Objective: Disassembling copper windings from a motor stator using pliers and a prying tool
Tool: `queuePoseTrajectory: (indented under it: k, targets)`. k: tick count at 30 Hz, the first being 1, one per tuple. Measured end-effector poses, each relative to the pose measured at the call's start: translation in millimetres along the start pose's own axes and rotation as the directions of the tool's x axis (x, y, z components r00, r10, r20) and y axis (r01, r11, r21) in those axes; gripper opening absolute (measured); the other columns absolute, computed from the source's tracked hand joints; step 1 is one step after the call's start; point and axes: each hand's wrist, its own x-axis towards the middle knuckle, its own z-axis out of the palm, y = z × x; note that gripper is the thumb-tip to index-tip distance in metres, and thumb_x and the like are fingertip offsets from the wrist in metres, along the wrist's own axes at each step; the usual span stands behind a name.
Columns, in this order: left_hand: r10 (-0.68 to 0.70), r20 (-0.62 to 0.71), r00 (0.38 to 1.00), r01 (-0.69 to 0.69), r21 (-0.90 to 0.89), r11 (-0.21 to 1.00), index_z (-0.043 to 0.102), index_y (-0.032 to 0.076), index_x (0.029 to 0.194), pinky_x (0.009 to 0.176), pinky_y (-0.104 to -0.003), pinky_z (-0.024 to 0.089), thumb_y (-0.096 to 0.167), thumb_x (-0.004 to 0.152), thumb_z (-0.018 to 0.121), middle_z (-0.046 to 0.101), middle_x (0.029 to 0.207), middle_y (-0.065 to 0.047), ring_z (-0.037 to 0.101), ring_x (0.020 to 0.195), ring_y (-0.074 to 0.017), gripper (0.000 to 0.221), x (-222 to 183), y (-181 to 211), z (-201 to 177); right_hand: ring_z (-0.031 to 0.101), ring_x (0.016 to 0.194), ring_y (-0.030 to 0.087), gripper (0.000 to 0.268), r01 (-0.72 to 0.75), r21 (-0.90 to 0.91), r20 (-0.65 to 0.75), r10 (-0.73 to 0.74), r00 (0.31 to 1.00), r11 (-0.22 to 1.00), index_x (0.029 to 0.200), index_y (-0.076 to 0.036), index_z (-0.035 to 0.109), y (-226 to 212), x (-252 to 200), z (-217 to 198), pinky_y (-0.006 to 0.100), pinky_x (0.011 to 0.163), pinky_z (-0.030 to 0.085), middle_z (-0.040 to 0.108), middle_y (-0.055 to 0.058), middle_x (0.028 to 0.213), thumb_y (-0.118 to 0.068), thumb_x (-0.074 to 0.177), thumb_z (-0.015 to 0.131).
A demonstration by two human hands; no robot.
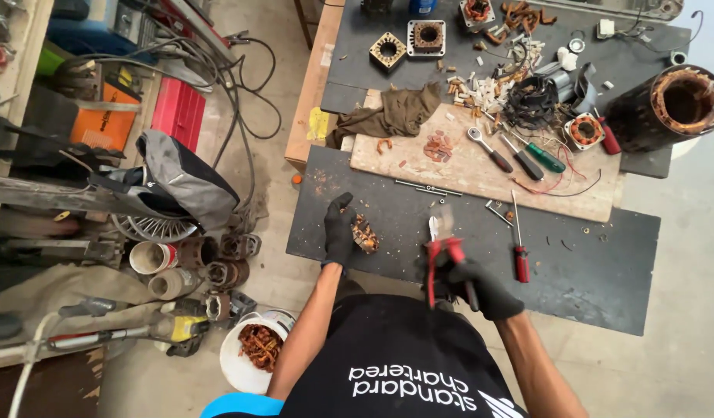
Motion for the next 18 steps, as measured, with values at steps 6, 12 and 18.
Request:
queuePoseTrajectory:
  k: [6, 12, 18]
  targets:
    - [-0.034, 0.004, 0.999, 0.034, -0.110, 0.993, 0.071, 0.015, 0.123, 0.080, -0.035, 0.062, 0.010, 0.072, 0.053, 0.063, 0.122, -0.011, 0.062, 0.101, -0.0225, 0.055, 16.9, -16.9, 10.5, 0.074, 0.105, 0.035, 0.044, -0.247, -0.439, 0.199, 0.362, 0.911, 0.864, 0.108, 0.005, 0.070, 47.2, 58.4, -29.5, 0.042, 0.089, 0.062, 0.076, 0.023, 0.105, 0.001, 0.065, 0.065]
    - [-0.125, 0.016, 0.992, 0.124, -0.323, 0.938, 0.066, 0.008, 0.126, 0.070, -0.042, 0.069, 0.000, 0.075, 0.053, 0.058, 0.127, -0.021, 0.066, 0.085, -0.0331, 0.054, 32.5, -29.4, 21.5, 0.076, 0.091, 0.037, 0.042, -0.378, -0.396, 0.261, 0.497, 0.827, 0.837, 0.107, 0.012, 0.070, 72.4, 95.6, -52.5, 0.043, 0.077, 0.064, 0.073, 0.027, 0.097, 0.005, 0.066, 0.061]
    - [-0.141, -0.021, 0.990, 0.126, -0.339, 0.932, 0.066, 0.007, 0.125, 0.066, -0.042, 0.068, 0.002, 0.078, 0.055, 0.061, 0.115, -0.020, 0.060, 0.075, -0.0252, 0.048, 23.0, -21.8, 18.2, 0.074, 0.091, 0.039, 0.051, -0.542, -0.198, 0.270, 0.577, 0.771, 0.817, 0.116, 0.010, 0.068, 67.4, 83.1, -33.2, 0.050, 0.082, 0.062, 0.073, 0.026, 0.101, 0.001, 0.067, 0.054]
